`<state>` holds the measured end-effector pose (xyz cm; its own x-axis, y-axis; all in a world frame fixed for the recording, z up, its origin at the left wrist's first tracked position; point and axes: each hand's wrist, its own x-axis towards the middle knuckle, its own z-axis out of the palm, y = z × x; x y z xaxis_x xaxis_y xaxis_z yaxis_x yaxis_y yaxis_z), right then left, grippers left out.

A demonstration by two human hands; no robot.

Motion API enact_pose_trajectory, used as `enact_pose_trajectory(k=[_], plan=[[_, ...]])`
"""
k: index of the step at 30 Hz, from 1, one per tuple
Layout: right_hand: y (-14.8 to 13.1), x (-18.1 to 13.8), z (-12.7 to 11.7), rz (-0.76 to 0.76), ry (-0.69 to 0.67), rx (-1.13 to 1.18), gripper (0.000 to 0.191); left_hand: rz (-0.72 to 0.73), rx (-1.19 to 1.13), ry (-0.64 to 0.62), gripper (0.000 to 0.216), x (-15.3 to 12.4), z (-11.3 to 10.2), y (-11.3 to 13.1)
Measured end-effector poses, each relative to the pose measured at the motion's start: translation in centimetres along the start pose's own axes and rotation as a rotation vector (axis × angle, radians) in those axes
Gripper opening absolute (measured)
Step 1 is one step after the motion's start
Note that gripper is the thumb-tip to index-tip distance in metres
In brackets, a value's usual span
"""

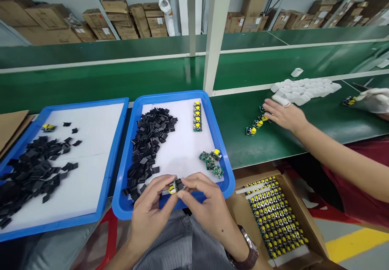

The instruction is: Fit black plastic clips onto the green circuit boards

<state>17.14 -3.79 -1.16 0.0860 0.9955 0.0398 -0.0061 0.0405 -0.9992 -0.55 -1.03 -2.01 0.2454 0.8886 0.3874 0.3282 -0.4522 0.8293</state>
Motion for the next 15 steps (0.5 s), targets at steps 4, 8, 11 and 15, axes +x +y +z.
enact_pose_trajectory(k=[4,8,11,15], plan=[[-0.49,-0.41,0.12,-0.032,-0.085,-0.077,0.020,0.072,0.004,0.059,0.045,0.04,0.27,0.14],[-0.70,-0.04,0.24,-0.018,-0.128,-0.059,0.027,0.115,0.009,0.093,0.046,0.21,0.41,0.09],[-0.45,0.20,0.28,-0.011,-0.144,0.004,0.030,0.127,-0.012,0.107,0.045,0.24,0.43,0.06],[-0.05,0.00,0.57,0.000,-0.086,0.079,0.024,0.067,-0.057,0.096,0.039,0.15,0.53,0.17]])
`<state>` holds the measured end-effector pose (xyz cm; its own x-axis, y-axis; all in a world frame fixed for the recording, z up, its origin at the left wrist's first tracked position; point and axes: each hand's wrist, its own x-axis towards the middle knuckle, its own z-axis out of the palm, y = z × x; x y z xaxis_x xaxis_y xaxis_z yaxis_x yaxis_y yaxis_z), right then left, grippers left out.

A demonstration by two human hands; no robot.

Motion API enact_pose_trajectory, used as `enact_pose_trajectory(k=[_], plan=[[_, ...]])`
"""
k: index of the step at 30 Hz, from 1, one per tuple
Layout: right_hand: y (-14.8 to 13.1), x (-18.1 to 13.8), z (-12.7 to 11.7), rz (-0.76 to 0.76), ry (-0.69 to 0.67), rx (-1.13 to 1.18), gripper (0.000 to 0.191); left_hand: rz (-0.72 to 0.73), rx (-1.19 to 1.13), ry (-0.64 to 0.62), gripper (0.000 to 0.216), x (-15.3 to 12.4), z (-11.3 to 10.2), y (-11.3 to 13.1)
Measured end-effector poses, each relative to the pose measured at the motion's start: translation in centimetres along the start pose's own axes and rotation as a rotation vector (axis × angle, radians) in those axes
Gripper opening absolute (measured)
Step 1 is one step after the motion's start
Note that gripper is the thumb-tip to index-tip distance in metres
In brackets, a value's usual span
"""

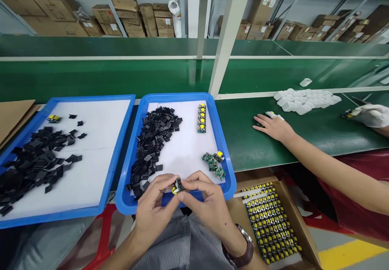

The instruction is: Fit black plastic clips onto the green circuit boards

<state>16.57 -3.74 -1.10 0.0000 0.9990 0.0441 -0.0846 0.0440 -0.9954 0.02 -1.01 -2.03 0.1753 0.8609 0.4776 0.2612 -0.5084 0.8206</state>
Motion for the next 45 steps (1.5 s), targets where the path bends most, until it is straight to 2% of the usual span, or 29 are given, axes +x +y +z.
enact_pose_trajectory(k=[3,8,12,14,17,20,22,24,26,28,30,33,37,40,42,45], plan=[[0.2,-0.3,0.5,-0.051,0.037,-0.068,0.025,0.019,0.000,0.016,0.037,0.0,0.0,0.0],[0.1,-0.5,1.0,-0.126,0.014,-0.139,0.033,0.032,0.025,-0.009,0.034,0.1,-0.3,-0.3],[-0.3,-0.4,1.1,-0.149,0.141,-0.244,0.023,0.035,0.041,-0.014,0.035,-0.1,0.1,0.0],[-0.3,0.0,0.0,-0.172,0.209,-0.295,0.015,0.018,0.063,-0.057,0.044,0.1,0.5,0.3],[0.2,1.8,-4.8,-0.166,0.373,-0.392,0.015,-0.010,0.153,-0.221,0.060,0.8,0.8,0.6],[1.0,4.9,-12.3,-0.038,0.627,-0.608,0.036,0.097,0.316,-0.403,0.051,2.1,1.6,0.0],[1.5,7.3,-17.2,0.000,0.691,-0.675,0.048,0.172,0.437,-0.493,0.050,2.9,2.6,-0.6],[1.7,9.3,-21.0,0.009,0.714,-0.731,0.053,0.211,0.533,-0.560,0.059,3.8,4.0,-1.0],[1.6,10.7,-23.3,-0.005,0.710,-0.786,0.052,0.223,0.590,-0.627,0.069,4.7,5.3,-1.0],[1.2,11.3,-23.9,-0.042,0.696,-0.841,0.051,0.217,0.625,-0.666,0.073,5.4,6.3,-0.7],[0.7,11.3,-23.0,-0.096,0.670,-0.882,0.053,0.199,0.654,-0.670,0.073,5.8,7.0,-0.2],[0.2,10.8,-19.3,-0.182,0.531,-0.886,0.050,0.133,0.717,-0.626,0.073,6.0,7.2,0.3],[-0.4,11.5,-12.7,-0.288,0.085,-0.804,0.032,0.061,0.783,-0.579,0.075,5.3,5.5,0.9],[-0.7,13.6,-8.5,-0.331,-0.183,-0.780,0.028,0.052,0.718,-0.606,0.064,4.0,3.3,1.5],[-0.6,15.4,-6.4,-0.322,-0.252,-0.797,0.026,0.058,0.667,-0.593,0.054,2.9,2.0,1.8],[0.1,17.9,-3.8,-0.306,-0.273,-0.821,0.020,0.066,0.592,-0.506,0.052,1.6,1.1,1.5]])
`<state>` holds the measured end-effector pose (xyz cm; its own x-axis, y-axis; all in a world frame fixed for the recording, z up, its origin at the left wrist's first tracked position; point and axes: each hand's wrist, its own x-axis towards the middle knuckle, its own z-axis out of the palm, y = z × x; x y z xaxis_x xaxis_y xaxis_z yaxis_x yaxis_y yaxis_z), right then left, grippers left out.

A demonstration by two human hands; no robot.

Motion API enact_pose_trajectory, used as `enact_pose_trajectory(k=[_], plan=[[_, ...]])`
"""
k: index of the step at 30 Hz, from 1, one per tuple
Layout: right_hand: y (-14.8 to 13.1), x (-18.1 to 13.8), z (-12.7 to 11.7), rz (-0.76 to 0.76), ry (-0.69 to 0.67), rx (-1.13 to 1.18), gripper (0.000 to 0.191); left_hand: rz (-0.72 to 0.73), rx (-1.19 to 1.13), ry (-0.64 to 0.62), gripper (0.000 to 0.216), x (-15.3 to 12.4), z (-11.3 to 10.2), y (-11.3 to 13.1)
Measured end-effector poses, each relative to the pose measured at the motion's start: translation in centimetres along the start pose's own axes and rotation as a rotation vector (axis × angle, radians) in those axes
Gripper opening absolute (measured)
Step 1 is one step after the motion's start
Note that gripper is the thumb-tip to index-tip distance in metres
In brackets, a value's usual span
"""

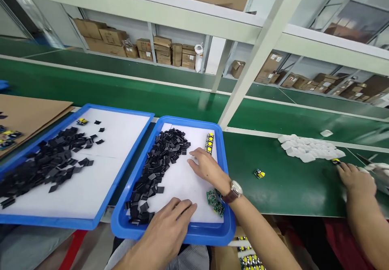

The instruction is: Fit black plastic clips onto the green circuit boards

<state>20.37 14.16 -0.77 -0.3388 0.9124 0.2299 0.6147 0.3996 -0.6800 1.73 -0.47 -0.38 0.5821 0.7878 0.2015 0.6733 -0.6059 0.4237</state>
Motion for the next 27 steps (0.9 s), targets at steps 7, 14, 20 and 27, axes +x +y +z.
enact_pose_trajectory(k=[7,14,20,27], plan=[[-0.1,3.4,3.0,0.085,0.054,-0.007,0.024,-0.028,-0.259,0.165,0.057,-1.2,1.1,-1.3],[-2.1,-0.2,0.5,0.169,0.126,0.184,0.022,-0.301,-1.060,0.286,0.034,-1.7,-0.1,-2.6],[-6.7,-8.7,-1.0,0.066,0.295,0.459,0.013,-0.422,-1.198,0.348,0.031,-1.0,-0.5,-3.0],[-7.7,-13.7,2.2,0.174,0.341,0.583,0.021,-0.338,-0.851,0.354,0.044,-0.9,0.4,-2.2]])
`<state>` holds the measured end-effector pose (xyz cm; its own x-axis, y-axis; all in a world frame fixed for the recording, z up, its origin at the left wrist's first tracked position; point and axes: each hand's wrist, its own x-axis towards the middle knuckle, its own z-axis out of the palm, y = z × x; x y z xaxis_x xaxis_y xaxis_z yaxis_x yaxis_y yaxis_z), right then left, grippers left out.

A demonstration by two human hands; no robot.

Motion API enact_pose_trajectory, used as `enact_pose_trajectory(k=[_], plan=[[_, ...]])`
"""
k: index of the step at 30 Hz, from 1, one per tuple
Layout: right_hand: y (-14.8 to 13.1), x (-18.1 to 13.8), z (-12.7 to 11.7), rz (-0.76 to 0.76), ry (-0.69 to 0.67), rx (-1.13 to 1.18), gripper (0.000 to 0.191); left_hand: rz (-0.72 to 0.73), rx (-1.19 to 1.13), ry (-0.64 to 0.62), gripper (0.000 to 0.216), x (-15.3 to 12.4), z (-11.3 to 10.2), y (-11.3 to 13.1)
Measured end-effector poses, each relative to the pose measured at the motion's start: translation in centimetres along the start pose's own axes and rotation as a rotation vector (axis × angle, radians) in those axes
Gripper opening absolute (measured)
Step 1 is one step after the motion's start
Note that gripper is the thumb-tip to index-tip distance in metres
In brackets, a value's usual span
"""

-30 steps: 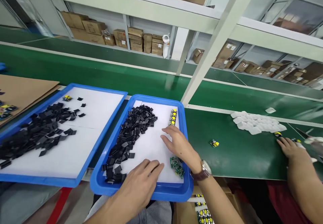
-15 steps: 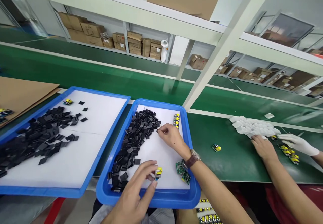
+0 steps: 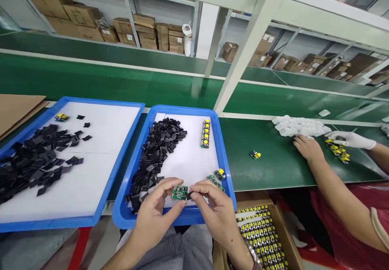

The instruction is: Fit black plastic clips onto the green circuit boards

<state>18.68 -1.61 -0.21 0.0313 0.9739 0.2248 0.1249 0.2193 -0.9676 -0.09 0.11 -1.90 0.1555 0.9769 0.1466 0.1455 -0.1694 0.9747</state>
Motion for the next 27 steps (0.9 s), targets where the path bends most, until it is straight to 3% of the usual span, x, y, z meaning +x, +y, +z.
enact_pose_trajectory(k=[6,12,15,19,23,27], plan=[[1.2,-1.2,0.7,-0.006,0.088,-0.023,0.014,0.009,-0.006,-0.087,0.038,0.1,0.0,1.0],[0.7,-1.3,1.0,-0.061,0.141,-0.021,0.018,-0.100,-0.100,-0.101,0.039,-0.2,0.1,0.8],[0.7,-1.5,0.9,-0.043,0.137,0.026,0.021,-0.123,-0.087,-0.176,0.040,-0.2,-0.3,0.7],[0.7,-1.8,0.5,-0.028,0.126,-0.003,0.026,-0.265,-0.206,-0.277,0.051,-0.1,-1.0,1.2],[0.0,-1.6,0.2,-0.115,0.111,-0.093,0.034,-0.284,-0.263,-0.339,0.038,0.1,-1.4,1.5],[-0.5,-1.0,0.1,-0.220,0.060,-0.176,0.038,-0.281,-0.289,-0.334,0.041,0.3,-1.6,1.4]])
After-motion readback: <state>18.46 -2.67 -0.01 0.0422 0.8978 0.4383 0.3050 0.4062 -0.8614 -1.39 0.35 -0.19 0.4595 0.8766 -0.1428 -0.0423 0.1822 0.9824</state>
